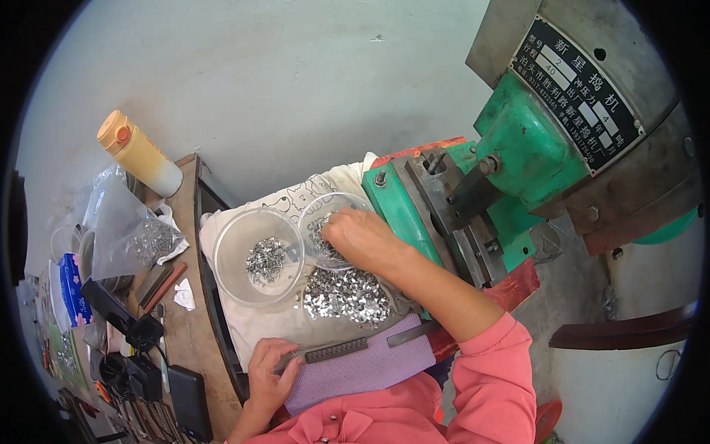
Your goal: The person picks up small silver metal pieces from a pile and places them into a long rectangular metal tray. They then move the tray to a green machine, operate a lever to process the contents, and return the tray to the table to continue filling it with more metal pieces.
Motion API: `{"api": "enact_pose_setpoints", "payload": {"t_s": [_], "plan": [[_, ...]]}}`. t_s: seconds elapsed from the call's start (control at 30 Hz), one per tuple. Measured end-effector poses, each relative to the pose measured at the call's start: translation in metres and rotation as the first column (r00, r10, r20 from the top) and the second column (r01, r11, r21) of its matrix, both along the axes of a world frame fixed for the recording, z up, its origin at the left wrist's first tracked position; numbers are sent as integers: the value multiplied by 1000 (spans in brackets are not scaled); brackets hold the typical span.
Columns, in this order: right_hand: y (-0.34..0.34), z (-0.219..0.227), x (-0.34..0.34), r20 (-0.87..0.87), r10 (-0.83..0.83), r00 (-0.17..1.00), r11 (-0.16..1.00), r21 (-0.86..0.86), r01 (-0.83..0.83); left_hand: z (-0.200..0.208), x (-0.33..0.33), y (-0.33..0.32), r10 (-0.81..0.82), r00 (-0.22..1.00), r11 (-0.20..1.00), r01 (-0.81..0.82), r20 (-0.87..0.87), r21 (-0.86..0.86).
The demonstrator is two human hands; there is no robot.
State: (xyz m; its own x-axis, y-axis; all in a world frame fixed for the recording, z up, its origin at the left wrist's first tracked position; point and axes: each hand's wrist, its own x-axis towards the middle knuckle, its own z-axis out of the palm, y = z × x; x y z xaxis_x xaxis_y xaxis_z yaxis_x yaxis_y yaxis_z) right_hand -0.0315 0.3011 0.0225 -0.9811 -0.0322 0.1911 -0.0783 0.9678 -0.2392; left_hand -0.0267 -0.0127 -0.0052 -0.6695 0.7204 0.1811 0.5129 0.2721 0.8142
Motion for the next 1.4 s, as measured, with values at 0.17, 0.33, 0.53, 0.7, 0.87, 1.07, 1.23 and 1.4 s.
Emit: {"api": "enact_pose_setpoints", "payload": {"t_s": [0.17, 0.33, 0.53, 0.7, 0.87, 1.07, 1.23, 1.4], "plan": [[0, -6, -4, 48, -5, 999, 999, 40, 3, 3, 1, 1, 9, 1000, 1000, -9, 22, -5], [-5, -7, -10, 67, -24, 997, 995, 97, 17, 6, 5, 2, 25, 1000, 998, -25, -1, 49], [-7, -10, -17, 29, 4, 1000, 991, 136, -8, 36, 10, 2, -72, 994, 995, 77, -81, 67], [-4, -9, -17, 24, -10, 1000, 996, 85, 8, 56, 3, 5, -122, 982, 989, 132, -142, 66], [4, -4, -7, 83, -92, 992, 990, -101, 101, 67, -3, 10, -148, 980, 981, 162, -131, 103], [10, 20, 13, 164, -220, 962, 805, -526, 274, 94, -20, 35, -169, 953, 969, 207, -251, 136], [11, 19, 18, 216, -227, 950, 488, -819, 303, 99, -48, 83, -78, 979, 969, 119, -190, 218], [10, 27, 29, 302, -228, 926, 134, -932, 337, 78, -68, 135, -91, 988, 984, 109, -126, 143]]}}
